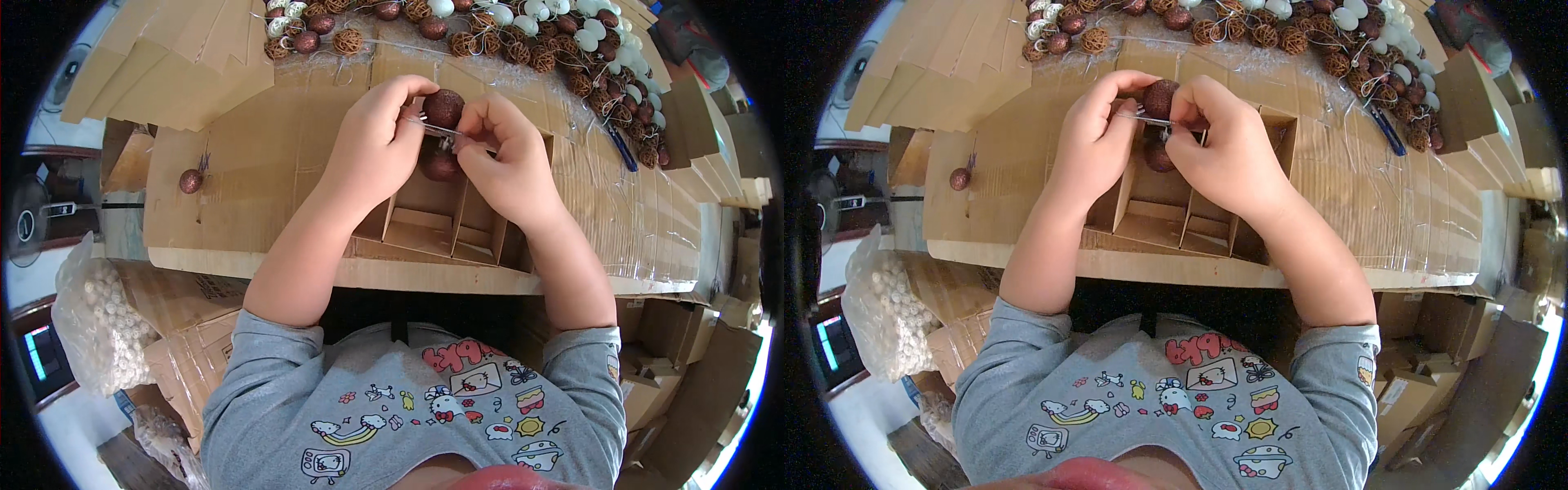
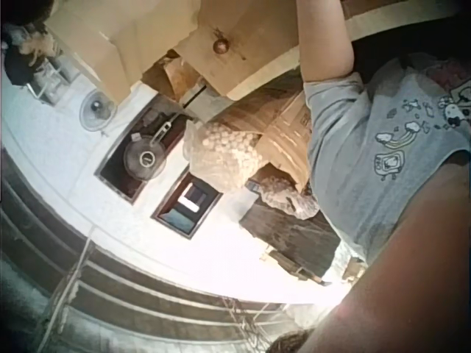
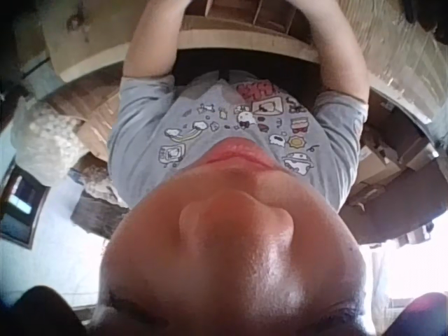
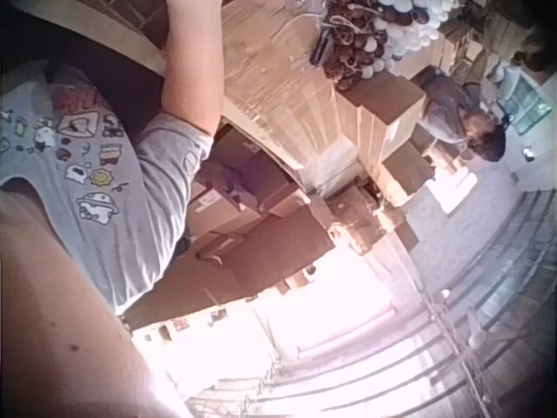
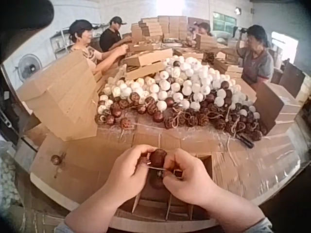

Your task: The person packs decorative ornament balls into divided cardboard trays by hand, rearranging ornaments and adjusting the cardboard dividers.

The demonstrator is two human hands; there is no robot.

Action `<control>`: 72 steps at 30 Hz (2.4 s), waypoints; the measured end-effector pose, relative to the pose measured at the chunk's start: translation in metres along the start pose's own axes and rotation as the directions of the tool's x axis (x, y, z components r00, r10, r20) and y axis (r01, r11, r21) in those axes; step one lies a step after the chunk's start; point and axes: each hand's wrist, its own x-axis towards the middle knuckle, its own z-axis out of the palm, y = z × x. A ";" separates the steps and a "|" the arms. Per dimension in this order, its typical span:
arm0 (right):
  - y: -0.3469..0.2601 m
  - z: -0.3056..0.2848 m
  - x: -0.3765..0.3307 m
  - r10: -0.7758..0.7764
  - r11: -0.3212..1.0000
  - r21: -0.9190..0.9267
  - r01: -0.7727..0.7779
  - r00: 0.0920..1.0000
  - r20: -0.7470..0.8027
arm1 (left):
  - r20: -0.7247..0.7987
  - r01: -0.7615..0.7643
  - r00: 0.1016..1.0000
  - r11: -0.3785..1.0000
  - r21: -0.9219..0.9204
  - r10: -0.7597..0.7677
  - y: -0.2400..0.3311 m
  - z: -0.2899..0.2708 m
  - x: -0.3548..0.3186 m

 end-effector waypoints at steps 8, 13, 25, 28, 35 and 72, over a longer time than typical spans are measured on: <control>-0.001 -0.001 0.000 -0.173 0.971 -0.189 0.148 0.977 -0.124 | 0.049 -0.351 0.929 0.830 0.432 0.367 0.014 0.001 -0.005; -0.003 0.002 0.000 -0.241 0.950 -0.229 0.212 0.965 -0.106 | 0.013 -0.299 0.951 0.912 0.282 0.308 0.007 0.001 -0.002; -0.006 0.000 0.001 -0.472 0.843 -0.386 0.375 0.860 -0.196 | -0.098 -0.426 0.893 0.895 0.136 0.440 0.012 0.004 -0.002; -0.005 0.000 0.003 -0.507 0.818 -0.413 0.400 0.841 -0.189 | -0.116 -0.410 0.902 0.909 0.078 0.417 0.007 0.002 0.001; -0.004 -0.002 0.004 -0.539 0.776 -0.472 0.418 0.828 -0.152 | -0.109 -0.351 0.935 0.825 -0.444 0.339 -0.002 0.001 0.002; -0.001 -0.005 0.004 -0.659 0.653 -0.534 0.537 0.751 -0.050 | 0.035 -0.436 0.883 0.789 0.434 0.468 0.011 0.006 -0.004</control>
